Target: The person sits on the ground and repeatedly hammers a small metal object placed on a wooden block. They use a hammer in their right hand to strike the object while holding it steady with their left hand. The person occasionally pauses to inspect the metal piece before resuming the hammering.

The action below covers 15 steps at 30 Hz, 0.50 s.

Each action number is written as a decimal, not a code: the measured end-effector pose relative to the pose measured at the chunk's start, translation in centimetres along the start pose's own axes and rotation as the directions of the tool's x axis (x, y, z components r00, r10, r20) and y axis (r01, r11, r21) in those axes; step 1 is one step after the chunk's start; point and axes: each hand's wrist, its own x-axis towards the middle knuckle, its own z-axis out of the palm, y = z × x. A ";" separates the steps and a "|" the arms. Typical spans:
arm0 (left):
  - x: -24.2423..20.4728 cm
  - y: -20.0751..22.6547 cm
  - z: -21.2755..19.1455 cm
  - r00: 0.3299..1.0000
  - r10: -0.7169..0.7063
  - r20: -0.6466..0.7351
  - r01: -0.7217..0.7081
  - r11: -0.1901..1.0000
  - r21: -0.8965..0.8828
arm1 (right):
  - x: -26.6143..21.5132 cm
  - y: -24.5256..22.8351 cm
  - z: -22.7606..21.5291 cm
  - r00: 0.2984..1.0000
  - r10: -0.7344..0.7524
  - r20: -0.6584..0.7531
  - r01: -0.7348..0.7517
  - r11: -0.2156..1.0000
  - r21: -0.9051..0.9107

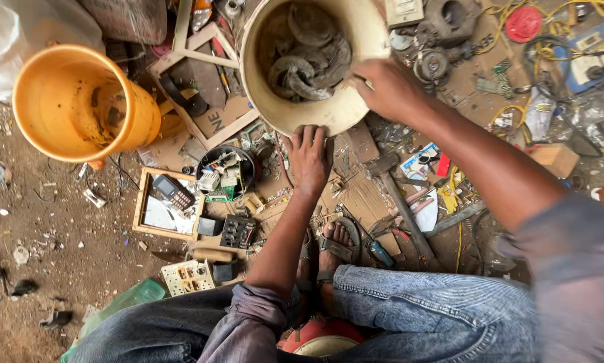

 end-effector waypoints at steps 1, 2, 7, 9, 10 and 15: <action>0.2 0.3 -0.1 1.000 -0.010 0.010 0.010 1.000 -0.010 | 2.0 0.6 1.7 1.000 -0.010 0.011 0.009 0.998 0.055; 0.4 0.2 -0.3 1.000 -0.016 0.018 0.017 1.000 -0.016 | 3.9 1.1 3.5 1.000 -0.021 0.017 0.019 0.993 0.114; 0.7 0.0 -1.0 1.000 0.009 0.015 -0.008 0.999 -0.049 | 11.3 3.1 13.4 0.999 0.053 0.013 -0.054 0.995 0.079; 1.6 0.4 -1.0 0.999 0.007 0.041 -0.004 0.998 -0.069 | 13.0 3.9 16.2 0.985 0.038 -0.167 -0.036 0.999 0.015; 1.5 0.4 -1.5 0.999 0.017 0.052 -0.014 0.998 -0.060 | 13.2 3.9 17.6 0.967 0.027 -0.252 -0.033 0.999 -0.019; 3.6 0.1 -2.3 0.987 0.049 0.154 -0.037 0.996 -0.076 | 12.9 4.7 15.7 0.960 0.246 -0.130 -0.243 0.969 0.037</action>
